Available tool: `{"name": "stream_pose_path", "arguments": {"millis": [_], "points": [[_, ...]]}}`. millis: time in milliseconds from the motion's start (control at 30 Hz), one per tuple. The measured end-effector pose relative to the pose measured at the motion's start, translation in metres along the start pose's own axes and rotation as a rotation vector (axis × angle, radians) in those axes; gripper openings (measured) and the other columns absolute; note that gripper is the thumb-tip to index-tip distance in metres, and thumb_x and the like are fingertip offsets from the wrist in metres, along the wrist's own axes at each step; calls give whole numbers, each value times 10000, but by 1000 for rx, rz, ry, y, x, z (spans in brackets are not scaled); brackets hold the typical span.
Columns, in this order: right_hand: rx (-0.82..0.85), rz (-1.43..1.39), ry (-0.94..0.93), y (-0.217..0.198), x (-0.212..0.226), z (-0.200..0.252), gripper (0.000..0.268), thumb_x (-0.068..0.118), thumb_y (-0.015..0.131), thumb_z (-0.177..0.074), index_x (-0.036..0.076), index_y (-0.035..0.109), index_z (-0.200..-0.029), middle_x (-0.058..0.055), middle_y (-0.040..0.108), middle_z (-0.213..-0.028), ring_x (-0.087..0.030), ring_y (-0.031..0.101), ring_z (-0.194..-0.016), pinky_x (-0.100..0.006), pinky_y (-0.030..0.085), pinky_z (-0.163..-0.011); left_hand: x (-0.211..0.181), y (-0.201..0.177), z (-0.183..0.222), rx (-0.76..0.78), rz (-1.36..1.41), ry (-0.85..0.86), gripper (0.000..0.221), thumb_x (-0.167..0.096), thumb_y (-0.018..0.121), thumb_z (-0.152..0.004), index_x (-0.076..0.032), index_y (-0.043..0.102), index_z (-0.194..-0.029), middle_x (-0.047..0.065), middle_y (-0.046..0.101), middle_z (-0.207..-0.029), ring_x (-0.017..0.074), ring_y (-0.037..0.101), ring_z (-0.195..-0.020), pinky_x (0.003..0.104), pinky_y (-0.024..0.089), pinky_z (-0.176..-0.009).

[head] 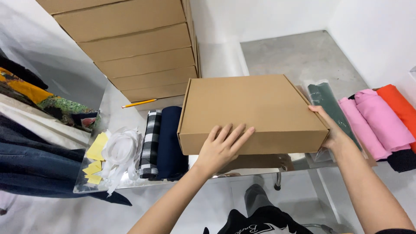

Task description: The person places folded clothes into clear plastic bags, seals them, and then places the packaged items into a cardboard box. The person handles brown and green folded clothes, plastic bags, and a cardboard box.

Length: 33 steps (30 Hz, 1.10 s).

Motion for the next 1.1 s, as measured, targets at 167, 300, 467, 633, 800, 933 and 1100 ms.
{"name": "stream_pose_path", "arguments": {"millis": [167, 300, 467, 633, 800, 933, 1100], "points": [[-3, 65, 151, -24, -29, -26, 525, 777, 638, -870, 306, 677, -1097, 13, 689, -952, -212, 643, -787, -391, 476, -673, -16, -23, 3, 34, -81, 14, 1010, -544, 881, -736, -218, 468, -1599, -35, 597, -1434, 179, 588, -1113, 359, 483, -967], [-13, 106, 101, -34, -31, -31, 517, 747, 640, -900, 283, 694, -1123, 14, 713, -971, -203, 653, -782, -375, 474, -681, -25, -23, 9, 107, -40, 9, 1182, -707, 912, -682, -199, 429, -1634, -9, 585, -1453, 197, 579, -1134, 374, 472, -980], [11, 149, 50, -20, -24, -11, 506, 710, 625, -933, 272, 683, -1181, 14, 714, -1022, -192, 655, -829, -368, 476, -715, -30, -26, 13, 124, 117, -12, 1130, -600, 910, -635, -177, 478, -1589, 111, 575, -1505, 309, 593, -1197, 441, 489, -991], [-156, 256, 169, 14, -17, 58, 571, 801, 632, -876, 309, 681, -1161, 14, 703, -1031, -211, 660, -856, -378, 494, -739, -48, -27, 19, 31, 182, -10, 480, -262, 657, -964, -132, 652, -1426, 212, 654, -1411, 439, 642, -1163, 541, 552, -952], [102, 212, -66, -22, -39, -24, 411, 564, 540, -1073, 274, 669, -1334, 40, 725, -1167, -170, 674, -936, -365, 510, -769, -50, -11, 19, 262, 210, -29, 403, -38, 726, -749, -150, 658, -1130, -8, 667, -759, 230, 682, -623, 401, 490, -381], [-188, 359, -48, 41, -15, 109, 316, 558, 574, -1036, 362, 723, -1235, 81, 605, -998, -177, 583, -792, -373, 405, -526, -45, -20, 6, 371, 294, -40, 525, 36, 672, -721, -124, 643, -1220, -19, 685, -792, 269, 663, -529, 426, 453, -356], [-106, 335, -110, 7, -50, 11, 510, 485, 574, -1052, 292, 480, -1515, -57, 459, -1439, -340, 426, -1272, -576, 331, -970, -20, -62, -32, 355, 295, -126, 387, -109, 646, -950, -205, 699, -1321, 25, 821, -1127, 316, 811, -840, 494, 652, -657]]}}
Point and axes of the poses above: each hand's wrist, its own z-axis away from the middle knuckle, its own y-axis out of the palm, x = y × z, the point moved 5 cm from there along -z, towards the middle knuckle
